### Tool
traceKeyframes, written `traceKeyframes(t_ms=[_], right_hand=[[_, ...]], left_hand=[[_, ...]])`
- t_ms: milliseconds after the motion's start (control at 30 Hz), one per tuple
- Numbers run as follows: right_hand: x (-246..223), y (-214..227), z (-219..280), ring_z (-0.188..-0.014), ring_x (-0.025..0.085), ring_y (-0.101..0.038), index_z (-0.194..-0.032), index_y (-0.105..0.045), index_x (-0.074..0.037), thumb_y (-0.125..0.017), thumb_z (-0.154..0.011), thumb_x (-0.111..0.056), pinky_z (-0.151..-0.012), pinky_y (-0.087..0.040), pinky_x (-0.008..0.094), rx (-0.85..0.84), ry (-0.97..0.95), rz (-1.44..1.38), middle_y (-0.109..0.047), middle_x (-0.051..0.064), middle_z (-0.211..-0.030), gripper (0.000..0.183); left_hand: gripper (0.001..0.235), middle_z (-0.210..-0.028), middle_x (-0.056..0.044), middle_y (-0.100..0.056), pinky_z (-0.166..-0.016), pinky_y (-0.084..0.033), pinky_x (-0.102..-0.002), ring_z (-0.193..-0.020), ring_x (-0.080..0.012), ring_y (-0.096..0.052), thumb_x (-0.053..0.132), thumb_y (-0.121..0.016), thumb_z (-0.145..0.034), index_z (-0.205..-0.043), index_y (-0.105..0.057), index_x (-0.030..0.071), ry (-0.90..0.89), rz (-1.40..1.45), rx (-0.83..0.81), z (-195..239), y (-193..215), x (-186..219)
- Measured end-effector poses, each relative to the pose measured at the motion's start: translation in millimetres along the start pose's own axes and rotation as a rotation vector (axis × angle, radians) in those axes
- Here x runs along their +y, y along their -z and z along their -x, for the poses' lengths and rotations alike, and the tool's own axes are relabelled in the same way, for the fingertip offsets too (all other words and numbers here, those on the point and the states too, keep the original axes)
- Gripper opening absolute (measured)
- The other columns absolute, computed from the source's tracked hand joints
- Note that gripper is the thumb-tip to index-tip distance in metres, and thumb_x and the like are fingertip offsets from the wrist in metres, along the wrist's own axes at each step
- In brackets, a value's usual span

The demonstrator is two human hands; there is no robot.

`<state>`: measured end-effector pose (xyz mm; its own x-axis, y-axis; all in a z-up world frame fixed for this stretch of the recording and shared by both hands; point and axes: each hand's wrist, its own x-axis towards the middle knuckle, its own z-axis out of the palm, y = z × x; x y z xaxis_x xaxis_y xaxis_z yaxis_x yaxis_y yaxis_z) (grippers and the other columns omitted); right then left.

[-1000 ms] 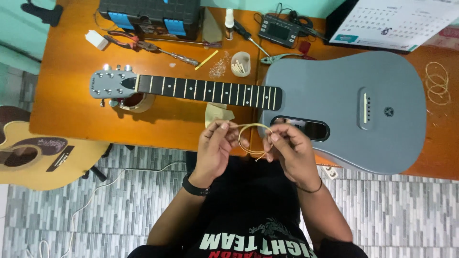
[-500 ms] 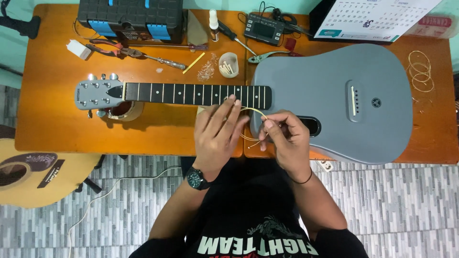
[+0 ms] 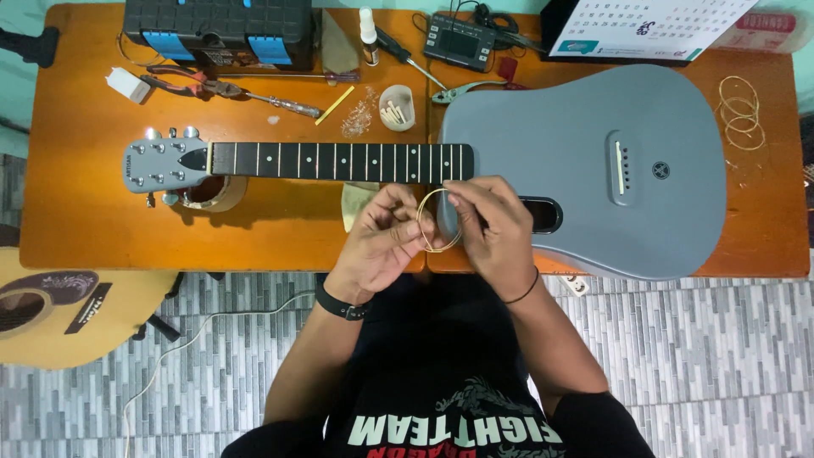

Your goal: The person wipes the body and neck of a grey electric guitar with a cloth, then installs a single string by threading it through the bridge, pulling it taut, and winding it onto the tuning peg at the headstock.

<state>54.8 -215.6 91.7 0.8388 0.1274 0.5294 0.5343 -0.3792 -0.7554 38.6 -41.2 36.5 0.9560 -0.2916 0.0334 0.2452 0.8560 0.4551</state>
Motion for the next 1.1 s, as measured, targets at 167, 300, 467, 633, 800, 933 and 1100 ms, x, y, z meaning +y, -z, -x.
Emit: traceKeyframes(t_ms=[167,300,467,633,800,933,1100], right_hand=[[-6.6,-1.9,0.9,-0.082,0.033,-0.07,-0.113,-0.076,-0.005,-0.067,-0.099,-0.004,-0.072,-0.054,0.041,-0.098,-0.117,-0.05,-0.07,0.016,-0.091,0.017],[0.5,-1.0,13.8,-0.046,0.006,-0.051,-0.121,-0.071,0.003,-0.063,-0.099,0.001,-0.037,-0.045,0.021,-0.158,-0.433,-0.487,-0.054,0.005,-0.082,0.023],[-3.9,1.8,13.2,-0.042,0.01,-0.053,-0.114,-0.066,0.011,-0.066,-0.096,-0.001,-0.032,-0.041,0.02,-0.242,-0.578,-0.752,-0.055,0.009,-0.066,0.021],[-7.1,-5.0,12.3,-0.056,0.013,-0.058,-0.102,-0.072,0.006,-0.077,-0.089,-0.004,-0.05,-0.049,0.027,-0.255,-0.582,-0.616,-0.067,0.014,-0.068,0.017],[-15.7,-21.1,6.2,-0.047,0.015,-0.063,-0.117,-0.056,0.011,-0.079,-0.084,0.004,-0.035,-0.057,0.027,-0.143,-0.666,-0.72,-0.064,0.017,-0.072,0.04],[-13.9,-20.6,0.4,-0.048,0.017,-0.064,-0.126,-0.06,0.008,-0.075,-0.09,0.001,-0.039,-0.061,0.03,-0.153,-0.528,-0.465,-0.064,0.017,-0.072,0.04],[-10.6,-23.8,-1.0,-0.046,0.016,-0.064,-0.104,-0.075,0.004,-0.074,-0.091,0.0,-0.038,-0.061,0.028,-0.196,-0.517,-0.385,-0.059,0.013,-0.071,0.013]], left_hand=[[0.054,-0.095,-0.023,-0.07,-0.062,-0.061,-0.037,-0.066,-0.0199,-0.065,-0.012,-0.069,-0.086,-0.138,-0.058,0.001,-0.061,-0.055,0.024,5.5,5.0,1.2],[0.056,-0.092,-0.012,-0.075,-0.044,-0.041,-0.013,-0.052,0.0015,-0.046,0.005,-0.065,-0.101,-0.152,-0.042,0.003,-0.189,-0.209,0.189,2.7,-17.5,19.4],[0.015,-0.078,-0.01,-0.068,-0.043,-0.034,-0.016,-0.048,-0.0018,-0.033,0.01,-0.058,-0.106,-0.12,-0.054,0.005,-0.345,-0.5,0.473,4.7,-2.1,13.4],[0.014,-0.073,-0.011,-0.065,-0.043,-0.034,-0.018,-0.048,-0.0038,-0.034,0.011,-0.054,-0.107,-0.12,-0.05,0.007,-0.395,-0.5,0.411,8.5,-22.6,7.8],[0.013,-0.061,-0.008,-0.053,-0.041,-0.034,-0.018,-0.043,-0.0084,-0.04,0.021,-0.042,-0.112,-0.116,-0.046,0.01,-0.4,-0.526,0.353,10.7,-17.3,-7.6],[0.018,-0.056,-0.007,-0.044,-0.039,-0.032,-0.02,-0.042,-0.0087,-0.031,0.024,-0.04,-0.112,-0.111,-0.048,0.008,-0.322,-0.442,0.242,16.9,-10.2,-10.4],[0.022,-0.056,-0.005,-0.033,-0.038,-0.028,-0.02,-0.043,-0.0089,-0.025,0.027,-0.042,-0.112,-0.109,-0.048,0.007,-0.23,-0.321,0.139,22.2,-8.7,-11.8]])
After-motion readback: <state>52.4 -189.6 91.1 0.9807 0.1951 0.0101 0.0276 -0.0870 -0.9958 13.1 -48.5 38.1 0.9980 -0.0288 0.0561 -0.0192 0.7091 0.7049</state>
